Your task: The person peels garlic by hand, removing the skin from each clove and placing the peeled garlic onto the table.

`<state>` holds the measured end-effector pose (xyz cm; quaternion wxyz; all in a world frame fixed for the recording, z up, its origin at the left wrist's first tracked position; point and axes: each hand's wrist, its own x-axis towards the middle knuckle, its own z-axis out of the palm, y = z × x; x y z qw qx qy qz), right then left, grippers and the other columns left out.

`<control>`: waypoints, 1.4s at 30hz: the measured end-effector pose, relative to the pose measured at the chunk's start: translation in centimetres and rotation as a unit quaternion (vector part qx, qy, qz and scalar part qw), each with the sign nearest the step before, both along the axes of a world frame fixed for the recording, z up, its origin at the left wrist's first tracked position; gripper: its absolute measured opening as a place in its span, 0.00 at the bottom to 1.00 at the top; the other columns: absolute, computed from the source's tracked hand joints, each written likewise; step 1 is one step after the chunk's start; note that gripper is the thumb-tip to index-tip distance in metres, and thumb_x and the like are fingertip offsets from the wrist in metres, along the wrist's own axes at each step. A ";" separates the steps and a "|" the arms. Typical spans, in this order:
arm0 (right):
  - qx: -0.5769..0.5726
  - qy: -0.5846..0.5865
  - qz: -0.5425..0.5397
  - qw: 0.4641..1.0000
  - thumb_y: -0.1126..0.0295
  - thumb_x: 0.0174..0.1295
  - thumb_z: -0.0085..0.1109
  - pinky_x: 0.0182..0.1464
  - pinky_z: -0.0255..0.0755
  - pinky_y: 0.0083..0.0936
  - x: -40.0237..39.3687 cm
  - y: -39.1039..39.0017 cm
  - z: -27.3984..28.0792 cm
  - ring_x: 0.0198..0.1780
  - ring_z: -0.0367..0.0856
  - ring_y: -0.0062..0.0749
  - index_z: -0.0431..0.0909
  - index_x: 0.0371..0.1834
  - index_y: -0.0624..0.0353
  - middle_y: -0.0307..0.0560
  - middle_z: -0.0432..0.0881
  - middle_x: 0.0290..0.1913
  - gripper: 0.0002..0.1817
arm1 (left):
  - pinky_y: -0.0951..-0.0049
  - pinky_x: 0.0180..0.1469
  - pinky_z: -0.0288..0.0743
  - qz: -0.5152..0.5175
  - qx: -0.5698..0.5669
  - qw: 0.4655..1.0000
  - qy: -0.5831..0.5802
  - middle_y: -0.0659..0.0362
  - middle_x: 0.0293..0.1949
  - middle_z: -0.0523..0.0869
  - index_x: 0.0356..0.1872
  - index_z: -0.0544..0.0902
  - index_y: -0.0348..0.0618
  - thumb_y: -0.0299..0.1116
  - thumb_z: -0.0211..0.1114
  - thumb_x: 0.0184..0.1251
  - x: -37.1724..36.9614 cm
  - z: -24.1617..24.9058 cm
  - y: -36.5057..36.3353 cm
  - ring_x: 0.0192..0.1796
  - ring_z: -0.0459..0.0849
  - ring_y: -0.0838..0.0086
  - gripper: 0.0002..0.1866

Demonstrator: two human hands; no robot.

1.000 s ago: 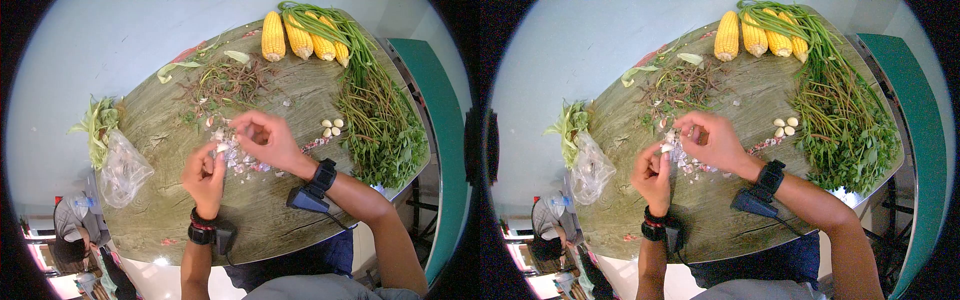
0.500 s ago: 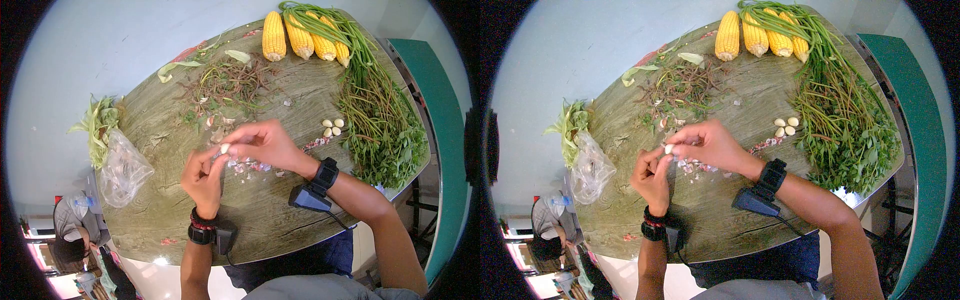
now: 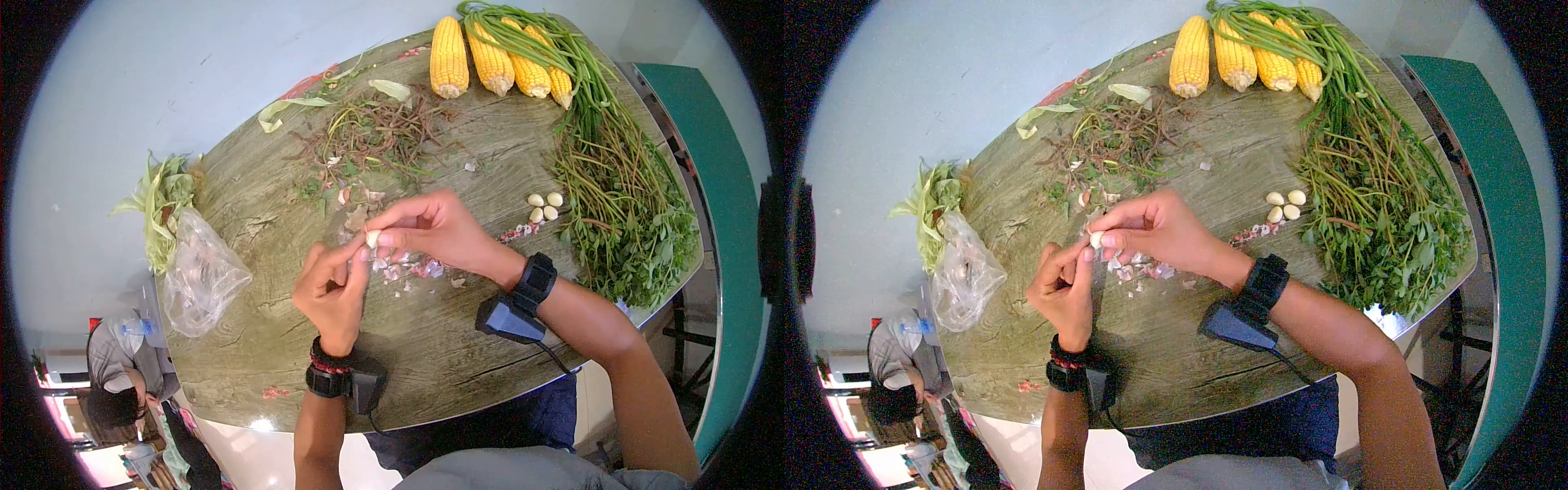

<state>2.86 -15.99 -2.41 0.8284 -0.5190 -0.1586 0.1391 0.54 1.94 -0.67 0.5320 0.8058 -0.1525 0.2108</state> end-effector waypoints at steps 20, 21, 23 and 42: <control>-0.057 0.006 -0.037 0.998 0.76 0.62 0.63 0.36 0.77 0.15 -0.4 0.4 0.6 0.36 0.84 0.17 0.79 0.53 0.63 0.41 0.86 0.37 0.15 | 0.80 0.26 0.54 0.043 0.001 0.998 0.042 0.67 0.22 0.63 0.26 0.78 0.40 0.19 0.67 0.54 0.0 -1.1 0.0 0.24 0.60 0.83 0.06; -0.080 -0.002 -0.046 0.996 0.76 0.62 0.63 0.36 0.77 0.14 -0.4 0.3 0.6 0.36 0.84 0.17 0.78 0.53 0.63 0.40 0.85 0.37 0.16 | 0.80 0.26 0.54 0.050 0.010 0.998 0.045 0.66 0.22 0.64 0.26 0.78 0.40 0.20 0.67 0.54 0.0 -1.2 0.1 0.24 0.60 0.82 0.06; -0.114 0.001 -0.042 0.993 0.77 0.61 0.64 0.36 0.76 0.14 -0.5 0.1 0.7 0.36 0.83 0.17 0.78 0.53 0.62 0.40 0.85 0.38 0.16 | 0.83 0.27 0.53 0.046 0.038 0.997 0.044 0.69 0.23 0.62 0.26 0.76 0.40 0.19 0.65 0.58 0.0 -1.1 0.0 0.25 0.58 0.85 0.07; -0.124 -0.007 -0.010 0.992 0.76 0.62 0.63 0.31 0.75 0.13 -0.8 0.1 1.1 0.33 0.84 0.17 0.79 0.49 0.63 0.39 0.84 0.40 0.13 | 0.84 0.27 0.55 -0.037 -0.041 0.993 0.102 0.69 0.26 0.63 0.30 0.74 0.41 0.21 0.63 0.61 -0.3 -0.8 -0.1 0.27 0.60 0.87 0.06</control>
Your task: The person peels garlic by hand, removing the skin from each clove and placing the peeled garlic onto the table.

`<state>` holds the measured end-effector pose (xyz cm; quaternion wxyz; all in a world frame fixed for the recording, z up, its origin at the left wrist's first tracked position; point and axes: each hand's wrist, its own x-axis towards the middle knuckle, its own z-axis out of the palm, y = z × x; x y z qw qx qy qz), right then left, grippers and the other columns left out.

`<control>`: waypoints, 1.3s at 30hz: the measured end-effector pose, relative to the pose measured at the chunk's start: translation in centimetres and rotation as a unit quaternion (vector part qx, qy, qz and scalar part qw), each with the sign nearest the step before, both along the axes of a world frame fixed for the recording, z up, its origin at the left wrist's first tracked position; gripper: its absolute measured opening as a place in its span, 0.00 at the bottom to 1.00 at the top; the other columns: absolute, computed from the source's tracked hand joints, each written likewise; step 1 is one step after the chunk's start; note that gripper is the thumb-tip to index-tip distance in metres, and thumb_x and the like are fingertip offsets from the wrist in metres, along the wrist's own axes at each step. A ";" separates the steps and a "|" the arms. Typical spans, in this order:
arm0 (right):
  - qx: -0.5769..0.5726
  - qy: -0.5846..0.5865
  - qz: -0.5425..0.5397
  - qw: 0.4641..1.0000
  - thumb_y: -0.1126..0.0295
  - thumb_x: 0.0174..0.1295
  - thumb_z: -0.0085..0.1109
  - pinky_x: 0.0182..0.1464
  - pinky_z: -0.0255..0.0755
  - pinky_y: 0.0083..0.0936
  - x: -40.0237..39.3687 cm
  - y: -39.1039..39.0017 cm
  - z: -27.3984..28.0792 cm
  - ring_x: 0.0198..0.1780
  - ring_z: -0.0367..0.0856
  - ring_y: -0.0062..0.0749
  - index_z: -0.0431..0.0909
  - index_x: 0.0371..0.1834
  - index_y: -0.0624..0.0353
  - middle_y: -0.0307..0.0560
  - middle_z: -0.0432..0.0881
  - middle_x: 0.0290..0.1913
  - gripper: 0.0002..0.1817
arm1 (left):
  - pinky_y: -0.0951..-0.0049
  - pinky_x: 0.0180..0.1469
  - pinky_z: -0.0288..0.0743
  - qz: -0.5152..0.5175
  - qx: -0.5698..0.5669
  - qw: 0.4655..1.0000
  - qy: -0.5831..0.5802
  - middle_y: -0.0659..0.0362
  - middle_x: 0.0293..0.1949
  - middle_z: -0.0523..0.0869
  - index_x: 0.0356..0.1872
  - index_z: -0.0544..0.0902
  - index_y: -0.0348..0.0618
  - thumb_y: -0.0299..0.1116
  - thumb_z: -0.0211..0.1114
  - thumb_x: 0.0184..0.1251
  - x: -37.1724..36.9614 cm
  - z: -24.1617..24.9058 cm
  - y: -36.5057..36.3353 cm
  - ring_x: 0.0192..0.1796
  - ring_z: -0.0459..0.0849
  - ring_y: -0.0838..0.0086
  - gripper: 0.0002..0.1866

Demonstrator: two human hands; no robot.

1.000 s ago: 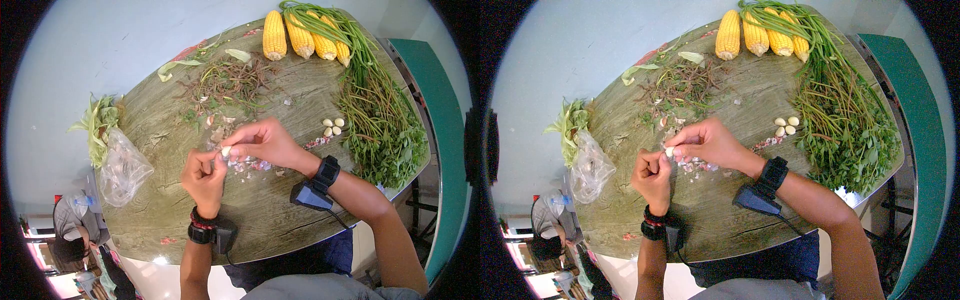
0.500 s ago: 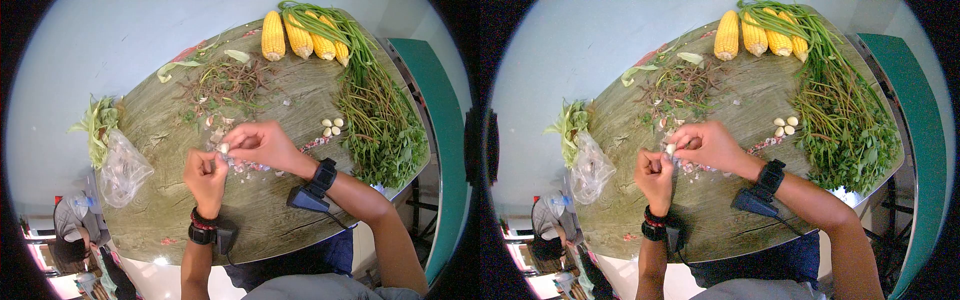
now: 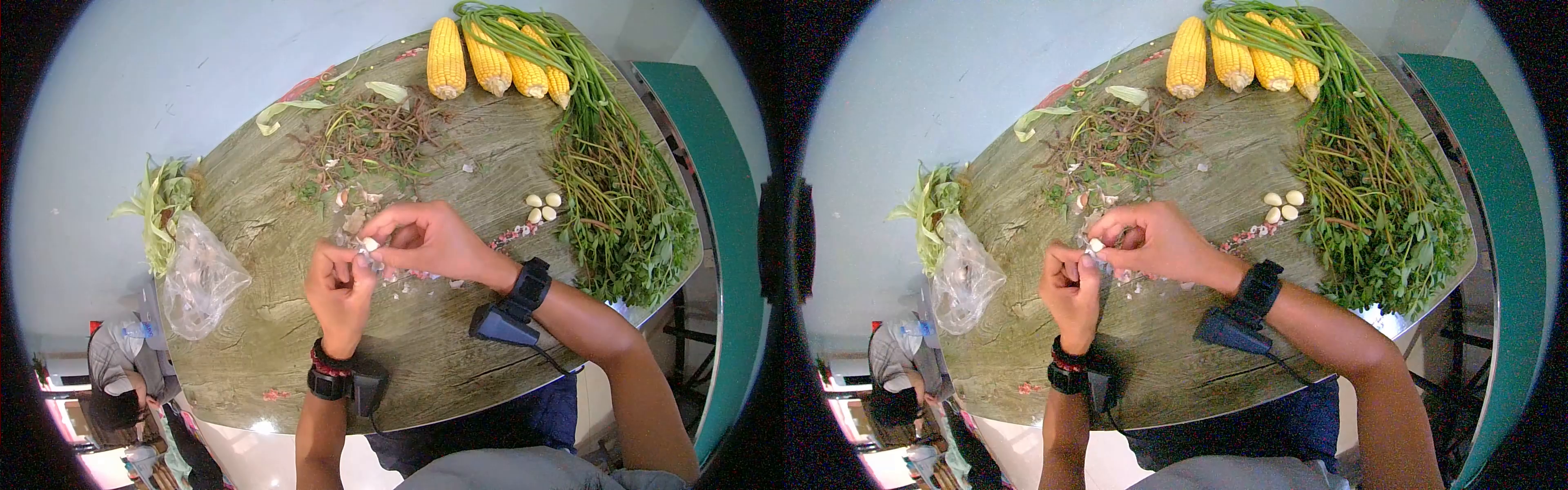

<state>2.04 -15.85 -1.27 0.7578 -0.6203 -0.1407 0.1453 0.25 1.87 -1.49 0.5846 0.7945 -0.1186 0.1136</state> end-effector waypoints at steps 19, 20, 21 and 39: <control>0.205 0.092 0.014 0.974 0.74 0.66 0.57 0.35 0.83 0.26 0.8 -0.6 -0.1 0.32 0.87 0.33 0.75 0.52 0.66 0.53 0.85 0.44 0.13 | 0.84 0.28 0.52 0.097 0.011 0.994 -0.043 0.71 0.24 0.62 0.30 0.76 0.39 0.21 0.63 0.64 0.6 0.2 0.0 0.26 0.57 0.87 0.05; 0.206 0.095 0.014 0.974 0.74 0.66 0.57 0.35 0.83 0.26 0.8 -0.6 -0.1 0.32 0.87 0.32 0.75 0.52 0.66 0.53 0.85 0.43 0.13 | 0.83 0.27 0.52 0.097 0.036 0.994 -0.034 0.70 0.24 0.62 0.29 0.77 0.39 0.20 0.64 0.63 0.6 0.1 0.1 0.26 0.57 0.87 0.05; 0.206 0.097 0.014 0.974 0.74 0.66 0.57 0.35 0.83 0.26 0.8 -0.6 -0.1 0.32 0.87 0.32 0.76 0.52 0.66 0.52 0.85 0.43 0.13 | 0.83 0.27 0.51 0.096 0.061 0.993 -0.024 0.70 0.24 0.63 0.29 0.77 0.39 0.20 0.65 0.62 0.5 0.0 0.2 0.25 0.57 0.87 0.05; 0.165 0.059 0.033 0.984 0.75 0.64 0.62 0.39 0.81 0.21 0.8 -0.2 -0.7 0.35 0.84 0.23 0.77 0.45 0.66 0.44 0.84 0.38 0.09 | 0.79 0.25 0.51 0.052 0.088 0.990 -0.096 0.67 0.22 0.62 0.40 0.87 0.41 0.21 0.72 0.54 0.3 0.8 0.0 0.24 0.60 0.83 0.11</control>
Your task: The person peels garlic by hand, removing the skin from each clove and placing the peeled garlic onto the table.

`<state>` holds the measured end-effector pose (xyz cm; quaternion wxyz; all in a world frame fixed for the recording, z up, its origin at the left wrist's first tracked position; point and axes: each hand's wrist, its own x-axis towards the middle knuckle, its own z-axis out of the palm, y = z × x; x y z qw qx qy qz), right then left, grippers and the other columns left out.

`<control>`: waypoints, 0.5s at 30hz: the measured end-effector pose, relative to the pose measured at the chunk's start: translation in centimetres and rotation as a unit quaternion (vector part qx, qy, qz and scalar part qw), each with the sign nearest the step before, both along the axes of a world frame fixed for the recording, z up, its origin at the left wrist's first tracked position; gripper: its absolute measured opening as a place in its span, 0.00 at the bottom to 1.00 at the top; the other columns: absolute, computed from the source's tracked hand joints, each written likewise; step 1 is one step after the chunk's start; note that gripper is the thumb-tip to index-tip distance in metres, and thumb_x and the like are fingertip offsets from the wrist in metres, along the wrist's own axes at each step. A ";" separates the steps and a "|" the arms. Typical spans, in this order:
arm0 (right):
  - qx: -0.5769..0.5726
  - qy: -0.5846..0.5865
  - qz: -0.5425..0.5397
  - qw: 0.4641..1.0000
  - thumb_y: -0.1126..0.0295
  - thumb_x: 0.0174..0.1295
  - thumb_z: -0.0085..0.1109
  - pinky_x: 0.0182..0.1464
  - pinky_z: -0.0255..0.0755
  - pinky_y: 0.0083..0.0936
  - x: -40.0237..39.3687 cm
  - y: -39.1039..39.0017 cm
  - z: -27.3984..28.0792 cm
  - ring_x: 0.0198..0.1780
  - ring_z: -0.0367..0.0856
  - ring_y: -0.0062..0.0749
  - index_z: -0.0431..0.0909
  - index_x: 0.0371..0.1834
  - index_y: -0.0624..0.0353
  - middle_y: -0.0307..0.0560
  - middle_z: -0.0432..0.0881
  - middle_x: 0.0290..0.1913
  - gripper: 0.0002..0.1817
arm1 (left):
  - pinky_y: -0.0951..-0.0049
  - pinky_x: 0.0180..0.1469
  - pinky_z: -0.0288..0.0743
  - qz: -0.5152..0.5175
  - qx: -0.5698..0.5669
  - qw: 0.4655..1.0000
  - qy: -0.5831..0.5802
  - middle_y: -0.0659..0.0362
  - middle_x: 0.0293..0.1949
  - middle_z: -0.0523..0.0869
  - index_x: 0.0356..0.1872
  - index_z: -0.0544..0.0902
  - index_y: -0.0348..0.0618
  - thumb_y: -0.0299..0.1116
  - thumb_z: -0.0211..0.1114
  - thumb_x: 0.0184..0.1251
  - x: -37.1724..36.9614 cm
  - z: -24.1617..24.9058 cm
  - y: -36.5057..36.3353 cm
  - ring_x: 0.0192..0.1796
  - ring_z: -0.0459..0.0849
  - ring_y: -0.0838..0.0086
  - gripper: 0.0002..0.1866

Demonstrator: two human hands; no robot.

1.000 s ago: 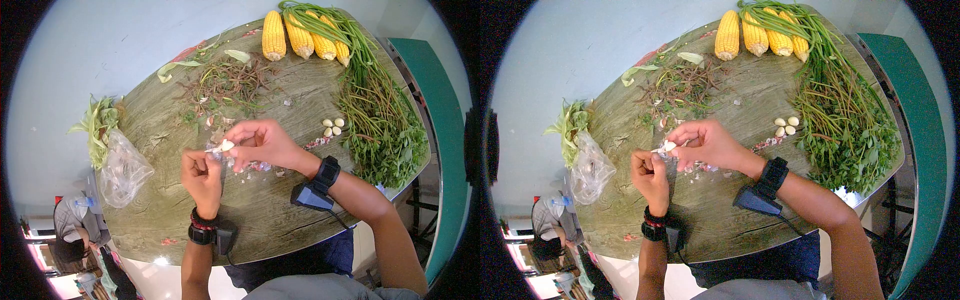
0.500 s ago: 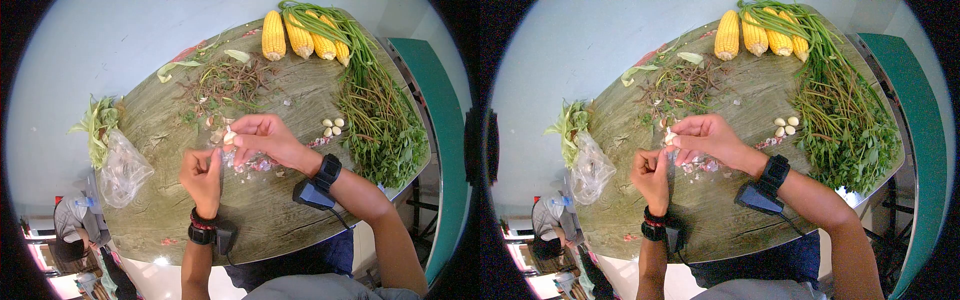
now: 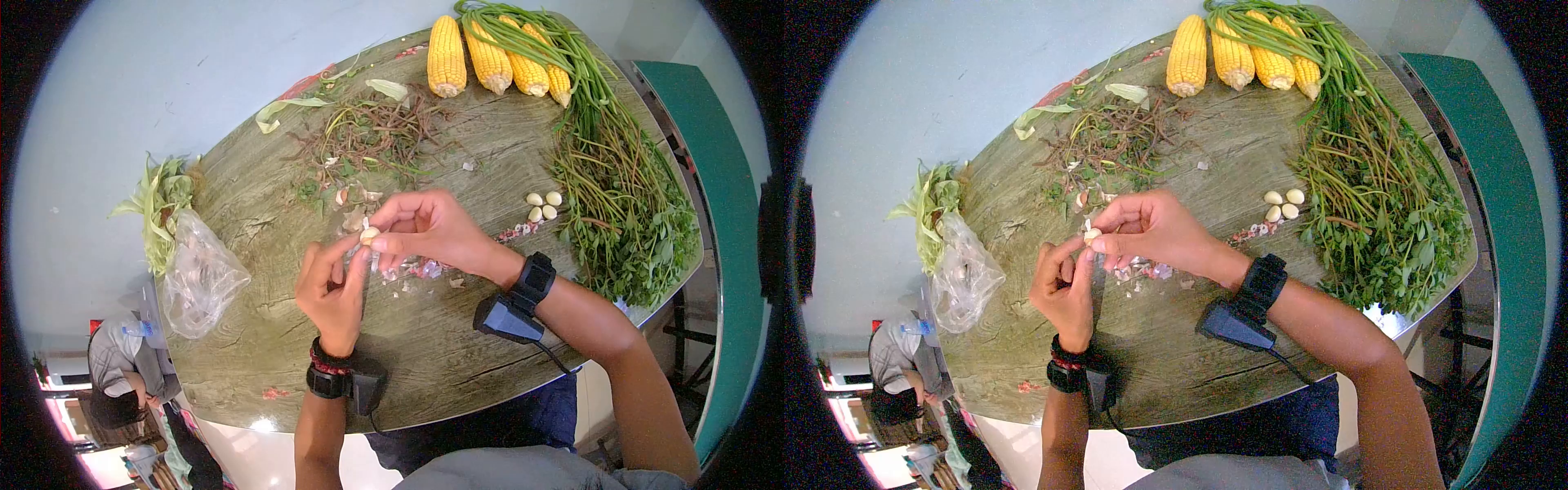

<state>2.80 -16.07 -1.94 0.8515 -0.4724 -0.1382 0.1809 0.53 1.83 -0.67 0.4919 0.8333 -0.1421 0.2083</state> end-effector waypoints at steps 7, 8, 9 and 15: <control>-0.028 -0.016 -0.007 0.999 0.76 0.61 0.65 0.36 0.80 0.17 0.0 0.0 0.0 0.34 0.85 0.21 0.77 0.42 0.64 0.42 0.84 0.38 0.09 | 0.80 0.25 0.50 -0.020 -0.003 1.000 -0.020 0.68 0.21 0.62 0.41 0.88 0.41 0.19 0.70 0.54 0.0 -0.2 0.1 0.23 0.59 0.83 0.12; -0.039 -0.004 -0.005 0.999 0.76 0.60 0.65 0.35 0.79 0.16 -0.1 -0.1 0.3 0.34 0.85 0.21 0.77 0.42 0.64 0.42 0.84 0.38 0.09 | 0.80 0.25 0.50 -0.021 -0.003 1.000 -0.022 0.68 0.21 0.63 0.40 0.88 0.41 0.19 0.70 0.55 0.1 -0.2 0.2 0.23 0.60 0.83 0.11; -0.049 0.008 -0.002 0.999 0.77 0.60 0.66 0.33 0.78 0.15 -0.3 -0.3 0.7 0.34 0.85 0.21 0.77 0.42 0.64 0.42 0.84 0.38 0.10 | 0.80 0.25 0.51 -0.021 -0.003 0.999 -0.024 0.67 0.21 0.63 0.39 0.87 0.41 0.19 0.70 0.55 0.1 -0.2 0.2 0.23 0.60 0.83 0.11; -0.077 -0.004 0.008 0.997 0.78 0.55 0.70 0.27 0.74 0.12 -0.2 -0.4 0.7 0.34 0.85 0.19 0.77 0.42 0.63 0.40 0.84 0.36 0.13 | 0.80 0.25 0.52 -0.002 -0.005 1.000 -0.017 0.67 0.21 0.63 0.34 0.86 0.40 0.18 0.68 0.55 0.0 0.0 -0.1 0.22 0.60 0.84 0.07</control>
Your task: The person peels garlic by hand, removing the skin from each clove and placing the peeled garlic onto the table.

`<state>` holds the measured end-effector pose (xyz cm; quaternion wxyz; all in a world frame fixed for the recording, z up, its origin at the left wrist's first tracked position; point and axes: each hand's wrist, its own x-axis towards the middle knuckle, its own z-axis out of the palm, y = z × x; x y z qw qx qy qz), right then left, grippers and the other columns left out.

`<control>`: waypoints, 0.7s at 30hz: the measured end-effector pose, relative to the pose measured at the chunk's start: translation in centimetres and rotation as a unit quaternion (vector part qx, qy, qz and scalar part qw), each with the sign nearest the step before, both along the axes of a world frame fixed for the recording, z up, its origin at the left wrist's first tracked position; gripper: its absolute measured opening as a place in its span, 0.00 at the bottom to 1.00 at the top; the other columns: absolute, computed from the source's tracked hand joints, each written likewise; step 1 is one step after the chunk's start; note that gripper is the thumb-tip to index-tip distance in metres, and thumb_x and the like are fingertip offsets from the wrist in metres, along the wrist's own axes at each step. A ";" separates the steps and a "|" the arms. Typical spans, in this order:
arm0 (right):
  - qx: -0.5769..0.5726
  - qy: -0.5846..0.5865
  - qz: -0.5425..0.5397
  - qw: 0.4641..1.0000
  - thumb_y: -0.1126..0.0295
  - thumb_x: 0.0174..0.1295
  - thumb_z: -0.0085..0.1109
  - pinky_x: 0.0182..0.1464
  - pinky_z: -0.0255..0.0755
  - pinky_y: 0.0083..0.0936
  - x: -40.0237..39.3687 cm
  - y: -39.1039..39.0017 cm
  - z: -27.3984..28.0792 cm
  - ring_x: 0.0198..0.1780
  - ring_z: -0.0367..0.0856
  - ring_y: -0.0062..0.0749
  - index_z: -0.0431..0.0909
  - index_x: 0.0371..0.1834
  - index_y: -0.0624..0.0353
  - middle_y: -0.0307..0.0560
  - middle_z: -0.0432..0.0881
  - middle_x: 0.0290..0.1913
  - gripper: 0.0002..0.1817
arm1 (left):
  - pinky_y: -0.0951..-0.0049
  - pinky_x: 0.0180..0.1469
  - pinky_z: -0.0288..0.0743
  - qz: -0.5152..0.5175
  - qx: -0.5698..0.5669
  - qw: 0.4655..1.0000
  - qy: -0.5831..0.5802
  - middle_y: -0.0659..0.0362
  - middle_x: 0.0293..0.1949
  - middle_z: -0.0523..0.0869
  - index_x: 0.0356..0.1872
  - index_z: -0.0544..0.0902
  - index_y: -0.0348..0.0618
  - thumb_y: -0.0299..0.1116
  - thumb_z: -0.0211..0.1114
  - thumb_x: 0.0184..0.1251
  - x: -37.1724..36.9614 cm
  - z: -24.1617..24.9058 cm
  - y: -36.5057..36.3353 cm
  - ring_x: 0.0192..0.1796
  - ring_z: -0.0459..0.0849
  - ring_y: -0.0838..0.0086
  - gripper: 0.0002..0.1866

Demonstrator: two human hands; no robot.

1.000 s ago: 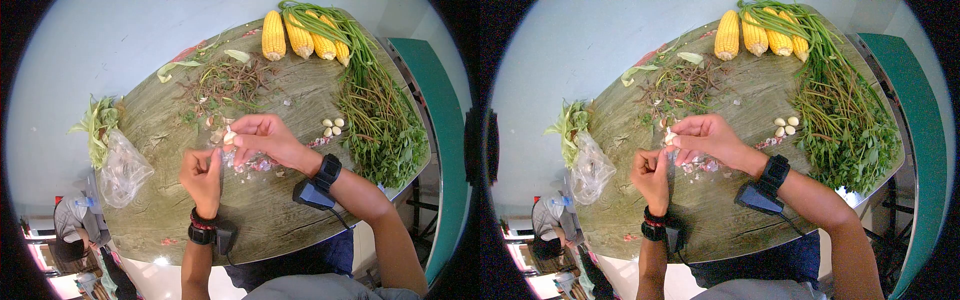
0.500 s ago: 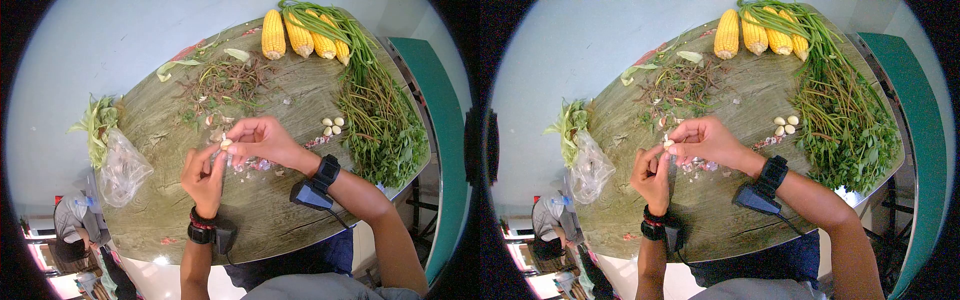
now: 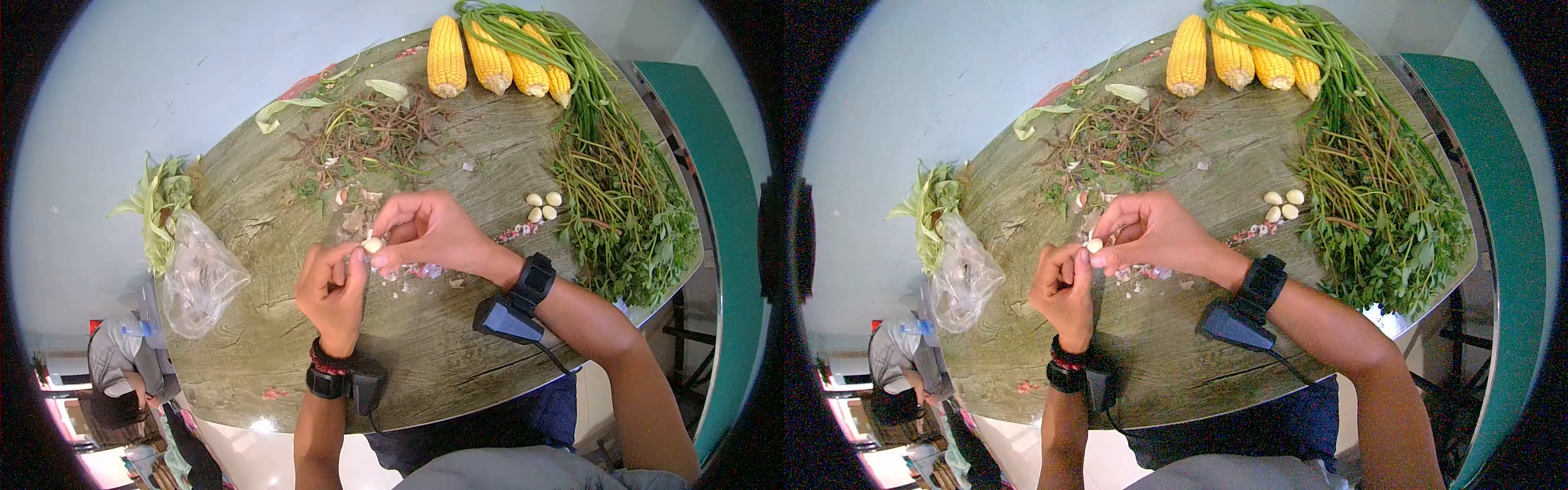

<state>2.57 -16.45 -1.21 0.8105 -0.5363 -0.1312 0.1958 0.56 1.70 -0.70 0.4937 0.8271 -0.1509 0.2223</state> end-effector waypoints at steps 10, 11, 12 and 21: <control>0.008 0.002 -0.022 1.000 0.78 0.52 0.72 0.26 0.73 0.11 0.0 0.1 -0.2 0.32 0.83 0.17 0.78 0.38 0.62 0.40 0.85 0.33 0.13 | 0.79 0.24 0.53 -0.020 0.049 0.998 -0.027 0.67 0.21 0.64 0.43 0.87 0.43 0.17 0.69 0.51 -0.5 0.3 0.1 0.22 0.61 0.83 0.16; 0.001 0.000 -0.026 1.000 0.78 0.52 0.72 0.26 0.73 0.12 0.0 0.1 -0.1 0.32 0.83 0.16 0.78 0.37 0.62 0.40 0.85 0.32 0.13 | 0.79 0.24 0.53 -0.022 0.048 0.998 -0.027 0.67 0.21 0.64 0.44 0.87 0.44 0.17 0.69 0.51 -0.5 0.4 0.1 0.22 0.61 0.82 0.17; -0.006 -0.002 -0.029 1.000 0.78 0.51 0.73 0.26 0.73 0.12 0.0 0.1 0.1 0.32 0.83 0.16 0.78 0.37 0.62 0.40 0.85 0.32 0.13 | 0.79 0.24 0.53 -0.024 0.048 0.998 -0.027 0.67 0.21 0.64 0.44 0.87 0.44 0.18 0.70 0.51 -0.5 0.4 0.1 0.22 0.62 0.82 0.17; -0.031 -0.082 -0.073 0.993 0.79 0.51 0.73 0.30 0.75 0.12 0.0 0.2 -0.4 0.33 0.82 0.16 0.79 0.34 0.63 0.40 0.84 0.32 0.11 | 0.81 0.24 0.52 -0.036 0.014 0.999 0.000 0.68 0.20 0.64 0.42 0.88 0.42 0.20 0.69 0.54 -0.4 0.6 -0.1 0.22 0.61 0.84 0.13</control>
